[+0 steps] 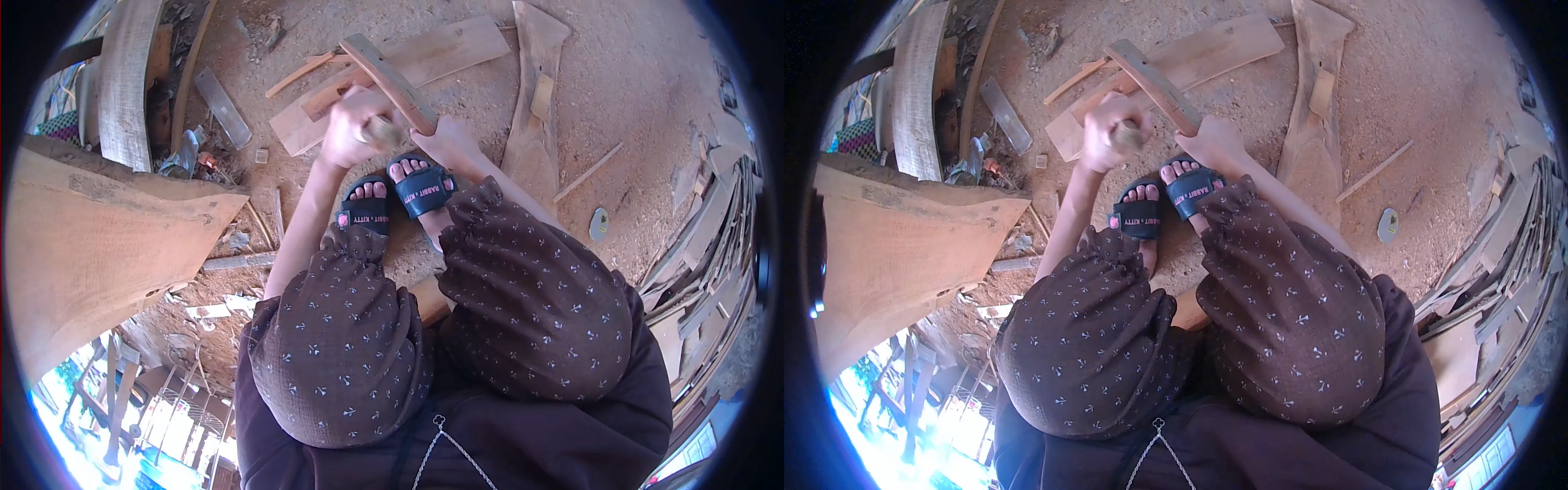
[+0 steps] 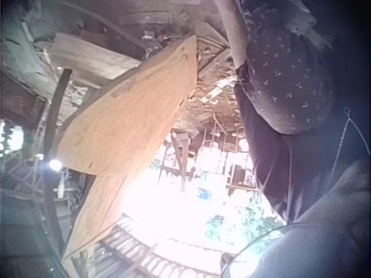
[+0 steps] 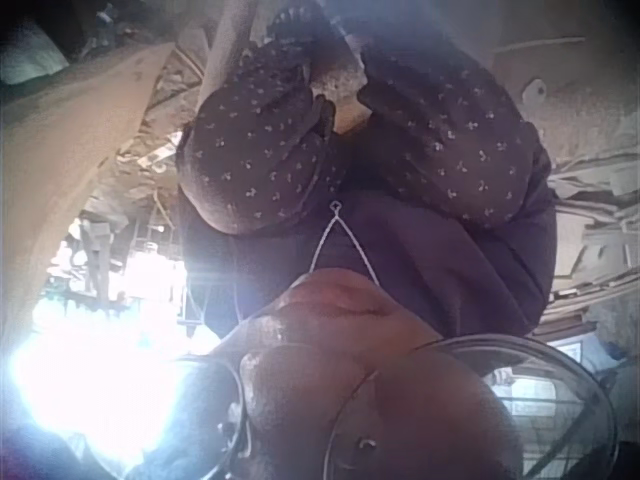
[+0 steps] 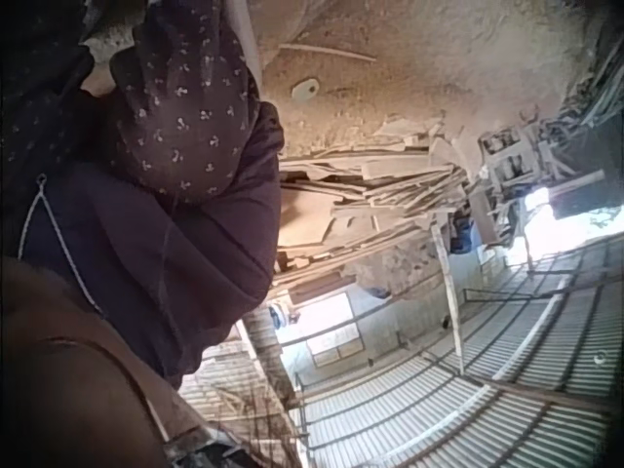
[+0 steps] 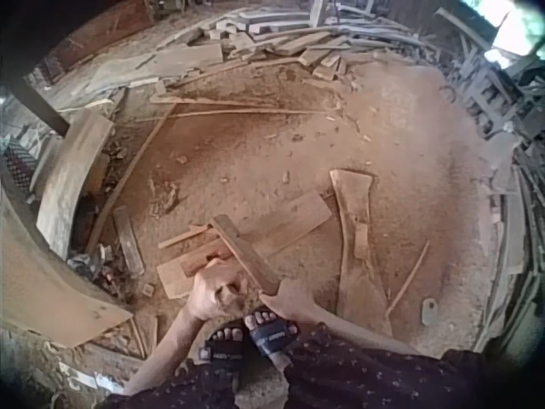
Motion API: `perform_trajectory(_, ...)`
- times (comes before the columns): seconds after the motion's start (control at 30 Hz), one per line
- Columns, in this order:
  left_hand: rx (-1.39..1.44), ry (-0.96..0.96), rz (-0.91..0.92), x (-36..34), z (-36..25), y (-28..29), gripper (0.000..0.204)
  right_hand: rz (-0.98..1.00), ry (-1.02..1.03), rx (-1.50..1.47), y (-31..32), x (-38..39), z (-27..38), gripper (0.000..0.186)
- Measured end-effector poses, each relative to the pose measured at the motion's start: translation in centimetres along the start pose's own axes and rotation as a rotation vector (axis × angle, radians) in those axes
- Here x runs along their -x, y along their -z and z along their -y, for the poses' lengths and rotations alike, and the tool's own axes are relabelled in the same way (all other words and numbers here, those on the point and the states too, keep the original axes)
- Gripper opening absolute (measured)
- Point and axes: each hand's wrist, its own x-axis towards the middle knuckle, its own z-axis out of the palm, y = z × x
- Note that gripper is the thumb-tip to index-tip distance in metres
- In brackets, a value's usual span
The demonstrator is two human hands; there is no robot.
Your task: The recorder uses a hammer and a chisel to carve or shape a piece of wood.
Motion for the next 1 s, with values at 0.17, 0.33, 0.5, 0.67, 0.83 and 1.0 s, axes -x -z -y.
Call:
perform_trajectory(0.17,-0.133,-0.165,0.363,2.8,1.8,-3.4,0.025,0.022,0.065,-0.025,-1.7,-1.5,-1.7,0.061)
perform_trajectory(0.33,-0.267,-0.254,0.266,4.7,2.3,-4.5,0.022,-0.016,0.073,0.017,-1.7,-1.7,-1.7,0.061)
perform_trajectory(0.5,-0.015,0.013,-0.163,0.9,0.6,0.7,0.012,-0.003,0.054,-0.028,-0.3,-0.9,-0.5,0.061)
perform_trajectory(0.67,0.436,0.202,-0.476,-1.8,1.7,7.4,0.018,0.017,0.029,-0.007,0.4,-0.9,-0.4,0.061)
perform_trajectory(0.83,0.479,0.280,-0.327,-2.5,2.1,8.4,0.018,0.041,0.014,0.001,0.6,-1.0,-0.7,0.061)
perform_trajectory(1.0,0.519,0.347,-0.217,-2.6,2.8,6.9,0.020,0.034,0.013,0.034,0.6,-0.9,-0.4,0.062)
